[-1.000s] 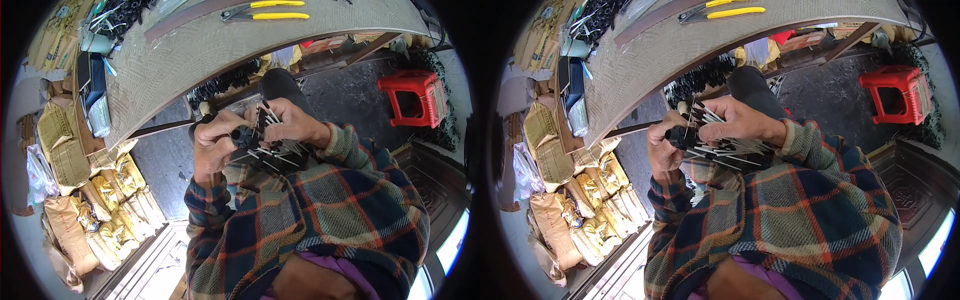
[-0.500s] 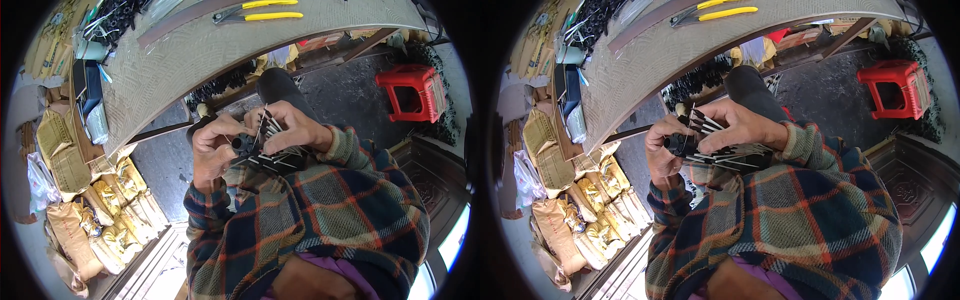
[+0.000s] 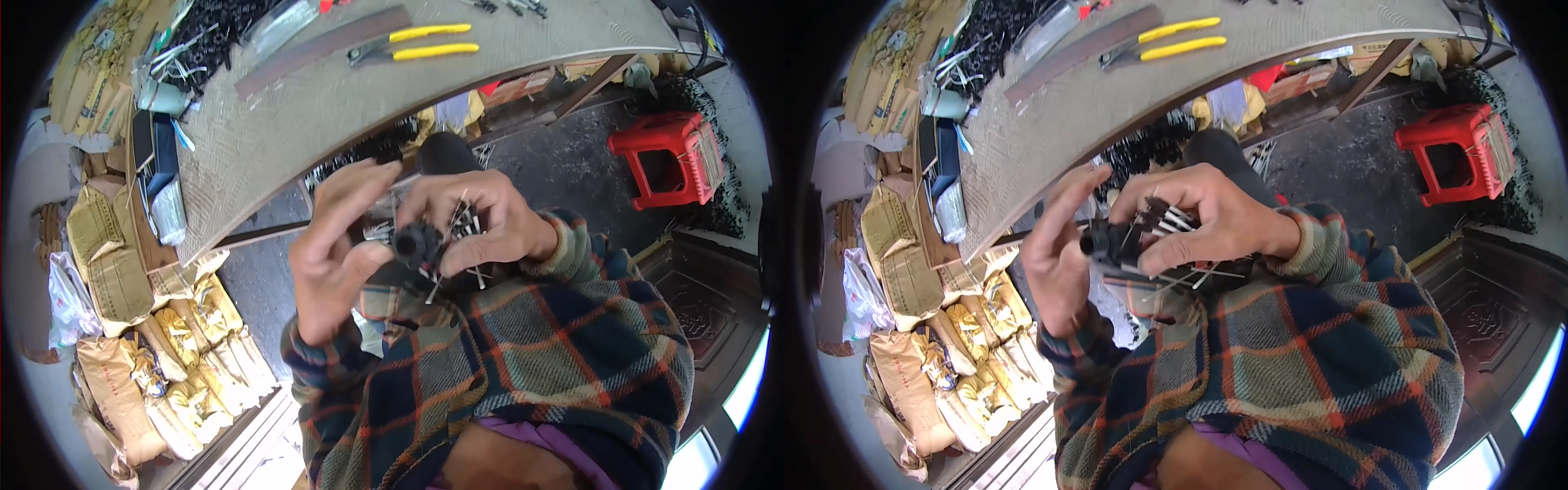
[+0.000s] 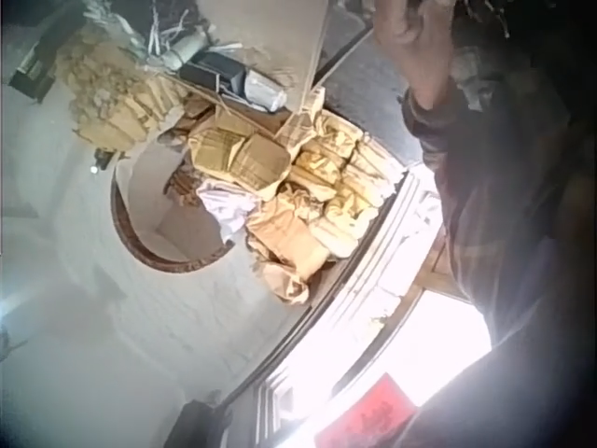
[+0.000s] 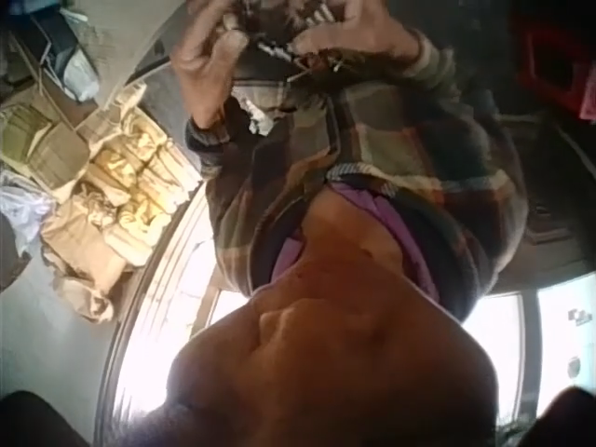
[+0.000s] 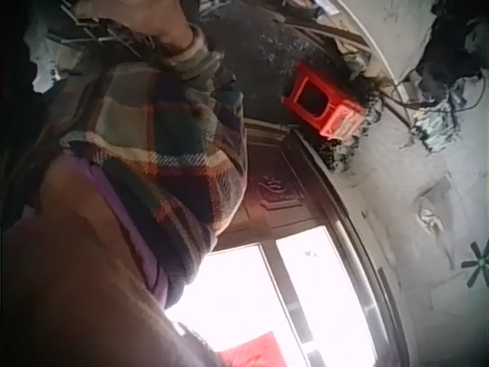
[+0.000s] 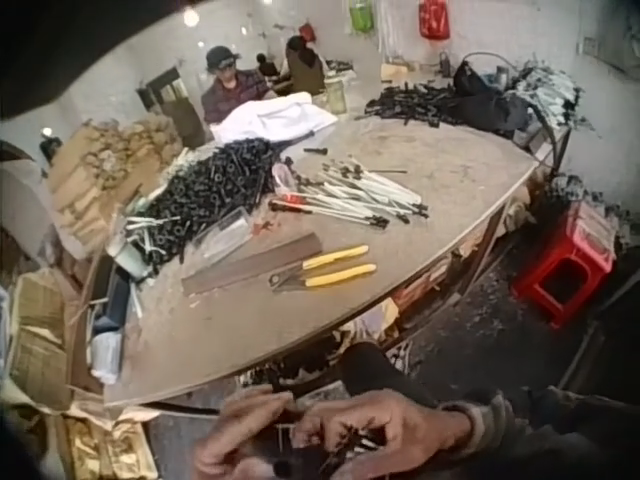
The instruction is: Assembling small black plastic components onto white rods and bundling them together.
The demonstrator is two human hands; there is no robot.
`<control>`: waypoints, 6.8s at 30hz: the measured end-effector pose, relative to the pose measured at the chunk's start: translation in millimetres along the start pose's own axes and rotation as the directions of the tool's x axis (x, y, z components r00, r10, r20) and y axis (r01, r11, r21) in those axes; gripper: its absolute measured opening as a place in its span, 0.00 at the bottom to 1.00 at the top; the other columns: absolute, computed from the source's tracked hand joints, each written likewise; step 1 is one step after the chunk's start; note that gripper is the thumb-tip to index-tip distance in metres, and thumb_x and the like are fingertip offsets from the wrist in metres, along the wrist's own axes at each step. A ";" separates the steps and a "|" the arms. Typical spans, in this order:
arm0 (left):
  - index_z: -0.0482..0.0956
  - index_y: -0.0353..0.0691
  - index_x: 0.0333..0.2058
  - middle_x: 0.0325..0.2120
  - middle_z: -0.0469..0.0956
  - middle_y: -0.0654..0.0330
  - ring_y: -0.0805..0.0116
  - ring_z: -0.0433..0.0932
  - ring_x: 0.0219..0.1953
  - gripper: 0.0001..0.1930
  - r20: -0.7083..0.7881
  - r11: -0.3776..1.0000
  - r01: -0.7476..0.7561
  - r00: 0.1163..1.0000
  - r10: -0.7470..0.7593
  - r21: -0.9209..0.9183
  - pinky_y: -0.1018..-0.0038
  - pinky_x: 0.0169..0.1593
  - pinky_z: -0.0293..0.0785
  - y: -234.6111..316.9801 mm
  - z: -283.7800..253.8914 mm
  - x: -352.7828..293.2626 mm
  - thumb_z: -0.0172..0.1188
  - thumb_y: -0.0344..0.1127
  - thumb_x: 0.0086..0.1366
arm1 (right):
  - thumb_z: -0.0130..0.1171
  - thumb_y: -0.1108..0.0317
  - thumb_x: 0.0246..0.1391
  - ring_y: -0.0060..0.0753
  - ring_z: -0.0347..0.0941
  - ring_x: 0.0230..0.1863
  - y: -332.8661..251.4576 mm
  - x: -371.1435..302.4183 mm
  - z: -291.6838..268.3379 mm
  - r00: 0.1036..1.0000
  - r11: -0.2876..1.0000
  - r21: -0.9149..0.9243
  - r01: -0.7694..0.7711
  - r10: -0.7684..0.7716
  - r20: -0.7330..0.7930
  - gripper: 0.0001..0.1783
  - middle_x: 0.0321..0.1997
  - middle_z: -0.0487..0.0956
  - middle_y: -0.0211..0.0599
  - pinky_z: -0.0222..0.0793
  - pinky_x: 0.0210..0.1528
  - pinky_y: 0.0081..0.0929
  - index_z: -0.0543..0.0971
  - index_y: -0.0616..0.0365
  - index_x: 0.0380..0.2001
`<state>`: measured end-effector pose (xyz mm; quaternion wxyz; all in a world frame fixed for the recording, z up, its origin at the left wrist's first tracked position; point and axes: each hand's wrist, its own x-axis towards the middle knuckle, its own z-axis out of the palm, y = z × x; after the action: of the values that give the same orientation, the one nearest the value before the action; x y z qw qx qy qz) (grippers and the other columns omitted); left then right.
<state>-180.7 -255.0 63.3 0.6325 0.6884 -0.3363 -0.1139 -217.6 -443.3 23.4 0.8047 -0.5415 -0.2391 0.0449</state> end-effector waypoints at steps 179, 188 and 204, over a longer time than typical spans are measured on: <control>0.61 0.32 0.35 0.29 0.72 0.47 0.59 0.75 0.30 0.10 -0.499 0.927 -0.308 0.782 0.374 0.213 0.61 0.37 0.73 -24.0 -16.6 -49.1 0.48 0.19 0.53 | 0.58 0.57 0.46 0.43 0.71 0.38 37.8 84.9 -156.9 0.964 -0.296 -0.954 0.040 -0.241 0.116 0.15 0.40 0.74 0.37 0.68 0.37 0.32 0.72 0.55 0.32; 0.60 0.33 0.38 0.32 0.73 0.52 0.69 0.72 0.33 0.13 -0.391 0.936 0.195 0.918 -0.069 0.292 0.77 0.39 0.67 -23.6 -27.4 -105.5 0.50 0.19 0.54 | 0.53 0.71 0.50 0.29 0.66 0.29 14.2 87.4 -99.1 0.997 0.283 -0.959 0.021 -0.078 -0.001 0.05 0.30 0.69 0.33 0.62 0.31 0.21 0.71 0.61 0.30; 0.61 0.35 0.38 0.26 0.68 0.52 0.58 0.72 0.26 0.18 -0.415 0.931 0.161 0.910 -0.011 0.328 0.71 0.30 0.67 -25.9 -37.2 -112.6 0.57 0.21 0.50 | 0.63 0.59 0.43 0.28 0.63 0.49 28.9 85.7 24.9 0.543 -0.686 -0.541 0.487 -0.248 0.802 0.15 0.43 0.63 0.23 0.38 0.63 0.48 0.73 0.41 0.36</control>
<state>-235.0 -157.7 15.0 0.5481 0.8139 -0.1814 0.0659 -147.4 -381.9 33.8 -0.1102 -0.7282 -0.4449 -0.5096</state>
